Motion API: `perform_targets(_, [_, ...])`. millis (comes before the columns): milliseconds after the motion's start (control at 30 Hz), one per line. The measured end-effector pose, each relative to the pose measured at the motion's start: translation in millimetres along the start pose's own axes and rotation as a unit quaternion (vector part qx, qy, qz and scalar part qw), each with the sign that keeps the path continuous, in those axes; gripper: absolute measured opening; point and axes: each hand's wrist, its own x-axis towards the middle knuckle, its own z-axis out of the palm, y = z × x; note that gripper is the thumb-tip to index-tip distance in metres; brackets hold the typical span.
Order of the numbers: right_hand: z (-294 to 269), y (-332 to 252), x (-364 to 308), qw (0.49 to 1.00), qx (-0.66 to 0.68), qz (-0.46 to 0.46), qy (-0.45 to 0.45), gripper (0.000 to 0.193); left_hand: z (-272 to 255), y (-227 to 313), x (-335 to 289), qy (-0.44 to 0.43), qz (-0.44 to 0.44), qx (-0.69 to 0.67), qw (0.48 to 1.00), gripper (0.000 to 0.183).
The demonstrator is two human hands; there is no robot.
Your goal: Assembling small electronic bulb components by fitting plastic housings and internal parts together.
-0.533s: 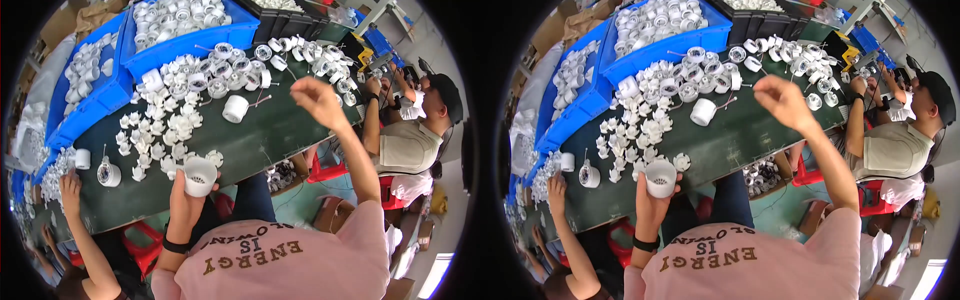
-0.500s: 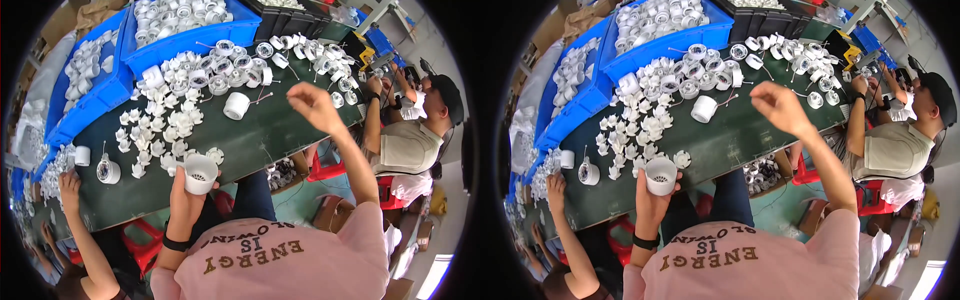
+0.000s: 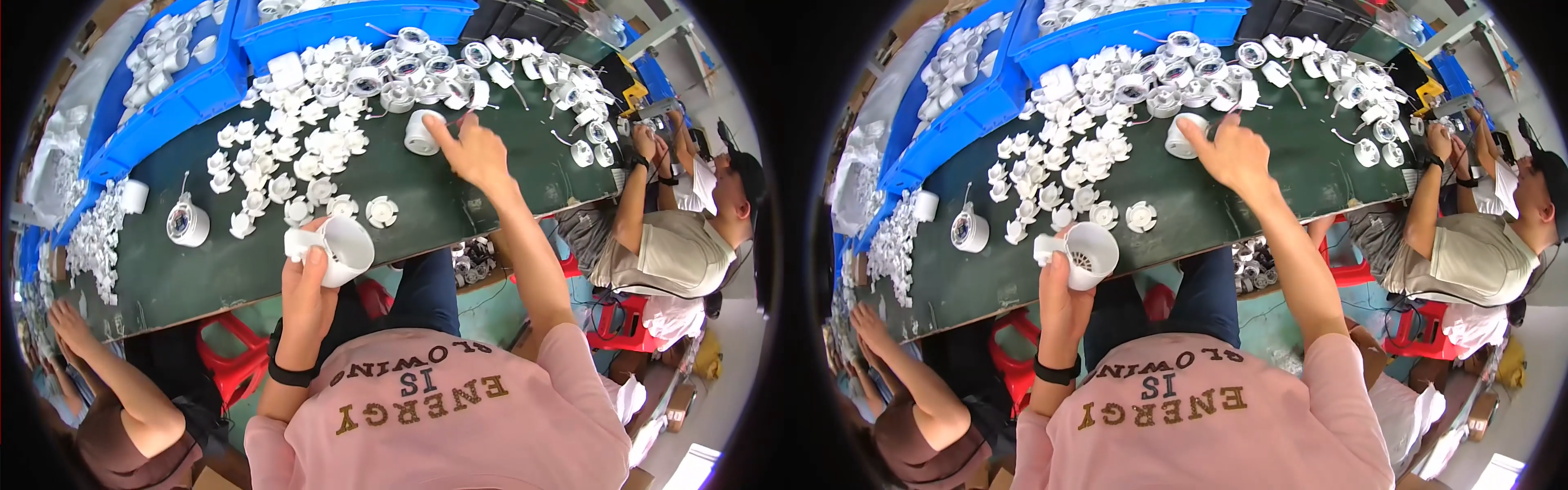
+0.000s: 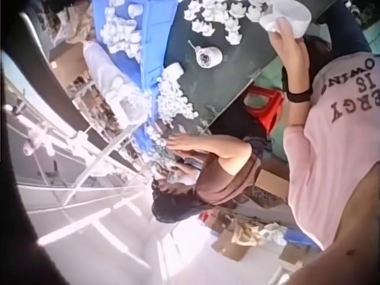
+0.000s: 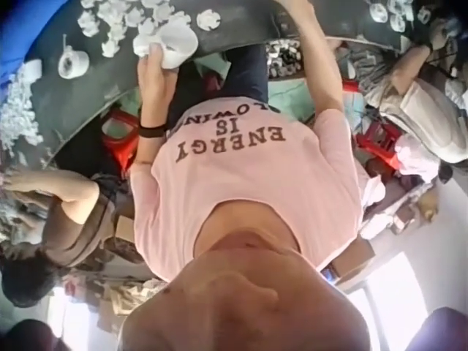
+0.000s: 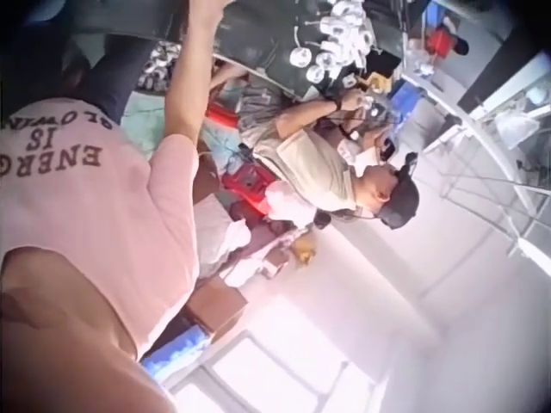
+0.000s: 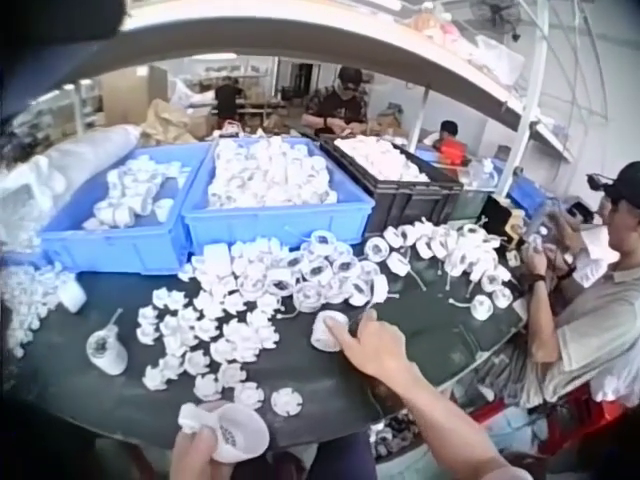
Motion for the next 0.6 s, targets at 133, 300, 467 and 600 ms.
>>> perform_targets(133, [6, -4, 18, 0.999, 0.032, -0.02, -0.034, 0.074, -3, 3, 4, -0.026, -0.033, -0.084, 0.996, 0.051])
perform_targets(300, [8, -17, -3, 0.989, 0.083, -0.118, -0.029, 0.051, -5, 11, -2, -0.06, 0.028, 0.025, 0.997, 0.068])
perform_targets(467, [-23, -49, -62, 0.838, 0.503, -0.103, -0.187, 0.04, -6, 12, -5, -0.082, 0.086, 0.028, 0.993, 0.054])
perform_targets(600, [-32, -54, -97, 0.775, 0.544, -0.181, -0.267, 0.029, -11, 11, -6, -0.062, 0.087, 0.129, 0.986, 0.046])
